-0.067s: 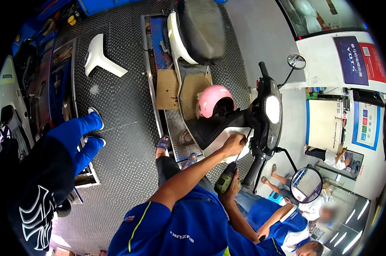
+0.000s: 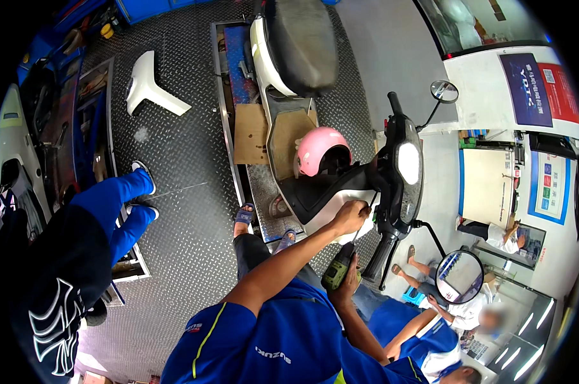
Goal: The person uses a power drill to remove screws from the front cowl of a white scooter, removes the plastic cover, and then places the screws in a designated bin on a nearby workbench.
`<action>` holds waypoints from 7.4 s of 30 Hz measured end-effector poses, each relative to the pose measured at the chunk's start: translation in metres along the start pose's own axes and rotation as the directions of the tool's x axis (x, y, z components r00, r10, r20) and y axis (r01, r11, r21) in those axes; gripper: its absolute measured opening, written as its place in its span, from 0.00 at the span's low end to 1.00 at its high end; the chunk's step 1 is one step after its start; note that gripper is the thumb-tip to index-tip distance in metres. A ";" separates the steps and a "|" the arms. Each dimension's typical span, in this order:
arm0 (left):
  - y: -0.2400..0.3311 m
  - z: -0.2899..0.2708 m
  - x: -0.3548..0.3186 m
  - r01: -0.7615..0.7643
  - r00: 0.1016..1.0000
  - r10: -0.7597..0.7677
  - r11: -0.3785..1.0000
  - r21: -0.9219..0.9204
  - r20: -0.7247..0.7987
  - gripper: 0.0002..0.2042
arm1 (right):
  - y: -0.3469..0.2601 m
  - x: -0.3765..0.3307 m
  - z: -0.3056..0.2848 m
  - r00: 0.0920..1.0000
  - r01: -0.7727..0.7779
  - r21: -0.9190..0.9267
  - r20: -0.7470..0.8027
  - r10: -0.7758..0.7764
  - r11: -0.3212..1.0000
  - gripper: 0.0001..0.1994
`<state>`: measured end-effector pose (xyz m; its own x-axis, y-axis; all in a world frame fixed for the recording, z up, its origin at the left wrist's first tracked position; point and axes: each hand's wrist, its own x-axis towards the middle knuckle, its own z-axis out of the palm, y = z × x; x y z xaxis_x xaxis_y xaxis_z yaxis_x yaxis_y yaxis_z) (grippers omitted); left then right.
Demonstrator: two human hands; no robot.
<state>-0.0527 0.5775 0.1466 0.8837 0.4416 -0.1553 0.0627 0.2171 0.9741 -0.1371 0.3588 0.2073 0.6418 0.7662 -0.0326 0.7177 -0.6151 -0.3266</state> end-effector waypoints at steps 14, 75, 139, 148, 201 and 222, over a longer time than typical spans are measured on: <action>0.001 -0.001 0.004 0.014 1.000 -0.015 0.999 0.045 0.018 0.12 | 0.000 0.004 -0.002 0.999 -0.050 0.087 0.014 0.049 0.995 0.56; 0.030 0.010 0.047 -0.066 0.923 0.296 0.748 0.660 -0.244 0.06 | 0.029 0.012 -0.005 0.980 0.174 0.202 -0.126 -0.151 0.964 0.25; -0.020 0.298 -0.105 0.346 0.831 -0.555 0.532 -0.773 -0.010 0.13 | 0.424 -0.104 -0.196 0.990 -0.133 0.806 0.134 0.042 0.576 0.43; -0.052 0.329 0.019 0.426 0.819 -0.548 0.778 -0.462 -0.168 0.22 | 0.514 -0.011 -0.201 0.988 -0.145 0.712 0.146 0.058 0.686 0.43; 0.252 -0.294 1.022 -0.494 0.606 -0.387 0.502 -0.710 -0.695 0.10 | 0.331 1.328 -0.136 0.836 -0.045 0.766 0.380 -0.395 0.641 0.42; 0.390 -0.928 1.215 0.509 -0.148 0.544 0.758 0.408 -0.826 0.09 | 0.074 1.752 -0.091 0.622 -0.077 0.734 0.564 -0.543 0.675 0.43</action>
<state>0.6147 2.0063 0.1856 -0.4800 0.7718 0.4171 0.6866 0.0346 0.7262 1.0651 1.6392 0.2124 -0.1434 0.9155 -0.3759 0.2367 -0.3370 -0.9113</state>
